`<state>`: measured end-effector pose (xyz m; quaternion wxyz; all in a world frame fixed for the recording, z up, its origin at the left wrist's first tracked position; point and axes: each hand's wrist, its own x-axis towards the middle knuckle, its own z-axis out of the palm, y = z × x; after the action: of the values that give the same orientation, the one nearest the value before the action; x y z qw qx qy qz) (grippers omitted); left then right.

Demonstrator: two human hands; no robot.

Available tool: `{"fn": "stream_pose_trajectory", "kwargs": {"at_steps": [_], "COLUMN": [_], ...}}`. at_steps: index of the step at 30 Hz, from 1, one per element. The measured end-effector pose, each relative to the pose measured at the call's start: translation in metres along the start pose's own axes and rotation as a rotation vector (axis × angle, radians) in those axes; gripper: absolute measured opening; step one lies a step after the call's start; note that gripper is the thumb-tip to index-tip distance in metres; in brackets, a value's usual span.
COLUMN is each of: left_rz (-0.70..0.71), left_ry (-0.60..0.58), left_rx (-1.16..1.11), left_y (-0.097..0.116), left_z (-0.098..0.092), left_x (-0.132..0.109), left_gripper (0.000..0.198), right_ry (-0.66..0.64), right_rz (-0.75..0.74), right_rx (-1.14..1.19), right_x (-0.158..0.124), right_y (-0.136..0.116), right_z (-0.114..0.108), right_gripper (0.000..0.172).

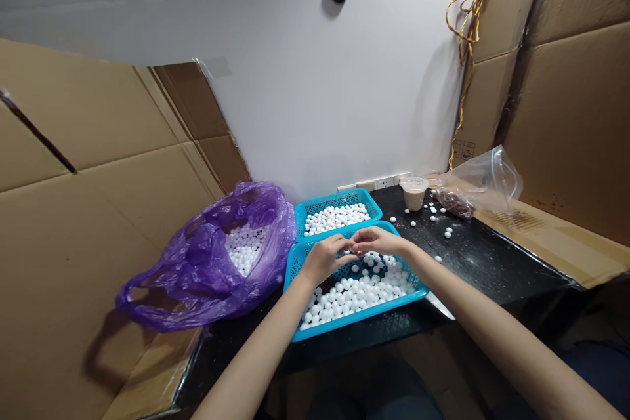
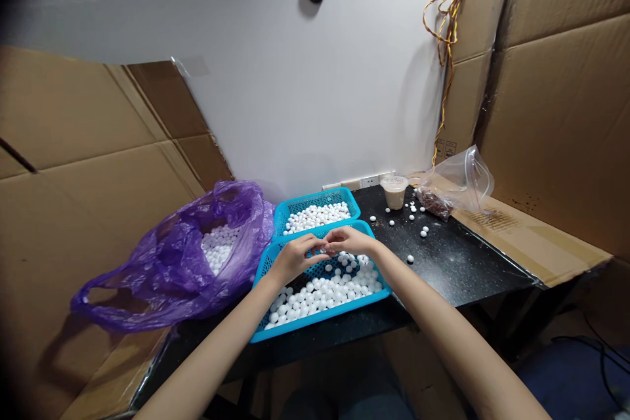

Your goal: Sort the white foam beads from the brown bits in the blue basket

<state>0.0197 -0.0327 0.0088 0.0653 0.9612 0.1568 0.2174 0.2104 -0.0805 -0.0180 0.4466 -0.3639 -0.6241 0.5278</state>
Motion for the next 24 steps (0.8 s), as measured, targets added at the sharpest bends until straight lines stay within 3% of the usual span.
{"fn": "stream_pose_trajectory", "kwargs": {"at_steps": [24], "left_rz": [-0.013], "left_ry": [0.019], "left_rx": [-0.004], "left_y": [0.0027], "left_z": [-0.0004], "left_x": [0.0016], "left_gripper": [0.015], "right_ry": [0.014], "right_rz": [0.089], "right_rx": [0.066], "right_x": [0.0013], "right_y": [0.0019], "right_z": [-0.0004], "right_gripper": [0.039]}}
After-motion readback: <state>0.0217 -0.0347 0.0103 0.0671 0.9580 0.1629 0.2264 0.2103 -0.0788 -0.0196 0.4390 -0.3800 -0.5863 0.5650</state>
